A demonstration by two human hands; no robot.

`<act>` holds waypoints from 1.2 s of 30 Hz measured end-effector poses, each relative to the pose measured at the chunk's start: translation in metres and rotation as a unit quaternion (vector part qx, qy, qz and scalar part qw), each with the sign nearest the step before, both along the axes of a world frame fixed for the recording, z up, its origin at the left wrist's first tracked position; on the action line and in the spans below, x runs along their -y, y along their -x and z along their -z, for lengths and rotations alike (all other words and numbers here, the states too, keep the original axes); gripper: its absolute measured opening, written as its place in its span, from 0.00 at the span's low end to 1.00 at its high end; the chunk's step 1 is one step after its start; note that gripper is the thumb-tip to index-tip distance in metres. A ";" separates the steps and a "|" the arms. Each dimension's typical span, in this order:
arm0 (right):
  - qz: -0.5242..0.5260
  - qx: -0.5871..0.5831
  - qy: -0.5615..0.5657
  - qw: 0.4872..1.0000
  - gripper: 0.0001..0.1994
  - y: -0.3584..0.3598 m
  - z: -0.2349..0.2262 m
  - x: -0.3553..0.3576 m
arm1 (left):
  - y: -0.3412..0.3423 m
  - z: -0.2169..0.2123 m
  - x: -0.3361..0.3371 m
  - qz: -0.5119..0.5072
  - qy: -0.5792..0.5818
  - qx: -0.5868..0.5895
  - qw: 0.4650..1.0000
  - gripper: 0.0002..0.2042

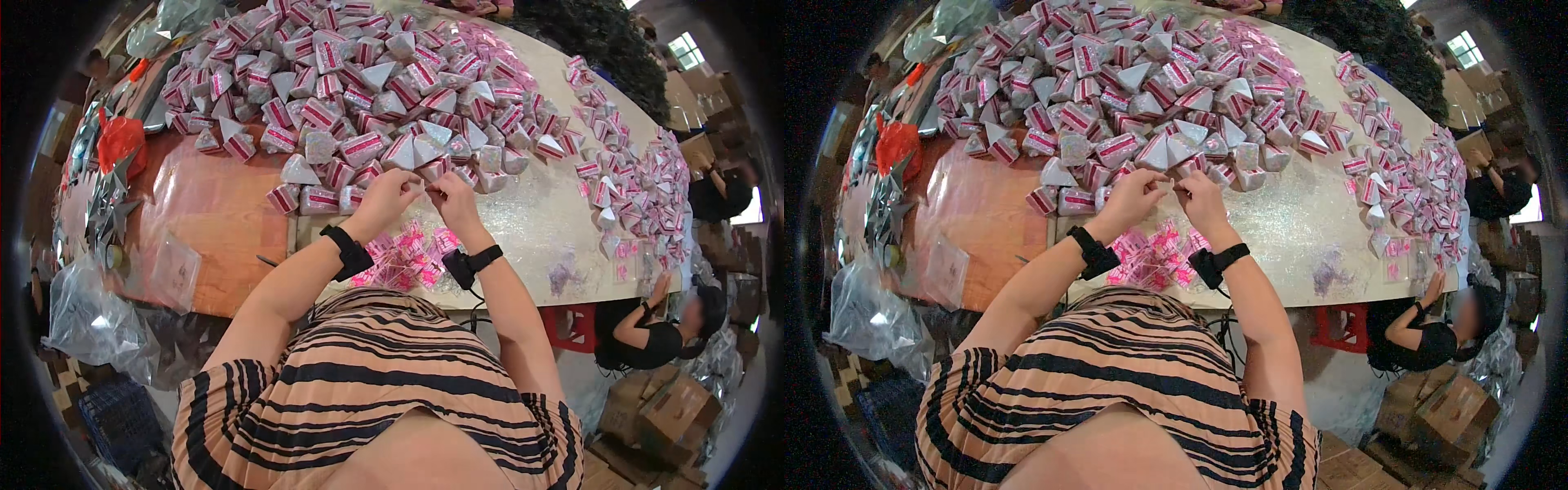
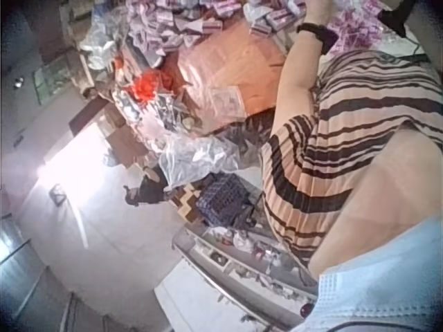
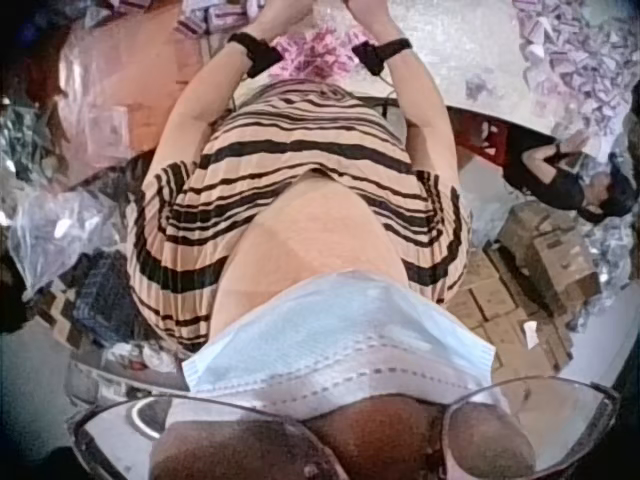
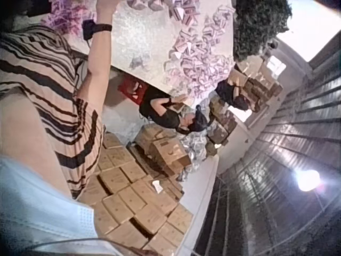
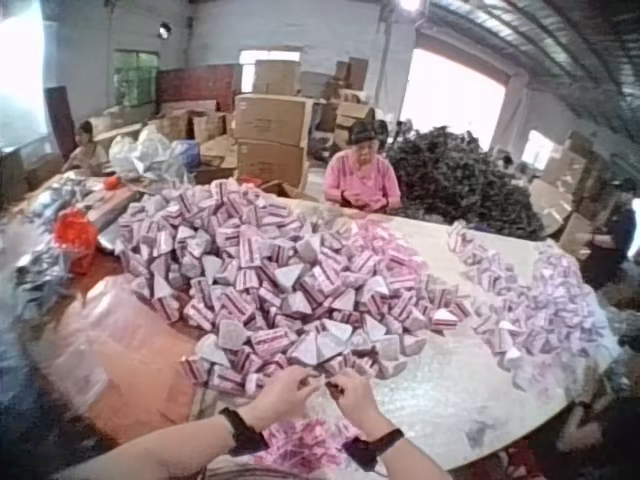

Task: The person wraps small, triangular items in clear plastic bags and seals them with pink adhesive labels. They pick up an item, place it in a bag, fold the top, and apply a label to seal it. The wrapped packages are placed in a pile on the table.

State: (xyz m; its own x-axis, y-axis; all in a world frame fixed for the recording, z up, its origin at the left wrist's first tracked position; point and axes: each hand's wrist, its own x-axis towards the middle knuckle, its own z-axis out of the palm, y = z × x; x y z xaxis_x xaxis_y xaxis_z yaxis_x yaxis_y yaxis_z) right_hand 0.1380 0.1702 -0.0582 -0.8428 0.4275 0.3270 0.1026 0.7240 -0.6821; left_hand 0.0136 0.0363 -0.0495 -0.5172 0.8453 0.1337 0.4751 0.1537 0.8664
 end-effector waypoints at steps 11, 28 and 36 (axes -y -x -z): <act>0.017 0.009 0.493 0.870 0.04 -0.004 0.003 0.016 | 0.003 -0.014 0.010 0.002 0.040 0.123 0.992 0.08; -0.077 0.164 0.653 0.736 0.05 -0.009 0.014 0.058 | 0.011 -0.031 0.072 0.240 0.059 -0.262 0.933 0.10; -0.102 0.192 0.455 0.864 0.06 -0.014 0.003 0.058 | 0.005 -0.017 0.063 0.267 0.058 -0.330 0.903 0.07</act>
State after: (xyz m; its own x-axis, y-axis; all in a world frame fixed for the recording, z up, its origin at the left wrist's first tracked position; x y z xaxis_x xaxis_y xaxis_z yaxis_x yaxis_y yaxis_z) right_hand 0.1515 0.1125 -0.0610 -0.9023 0.1901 -0.3869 0.3820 -0.0636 -0.9220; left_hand 0.0085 -0.0264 -0.0326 0.1296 0.9787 0.1590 0.9155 -0.1797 0.3601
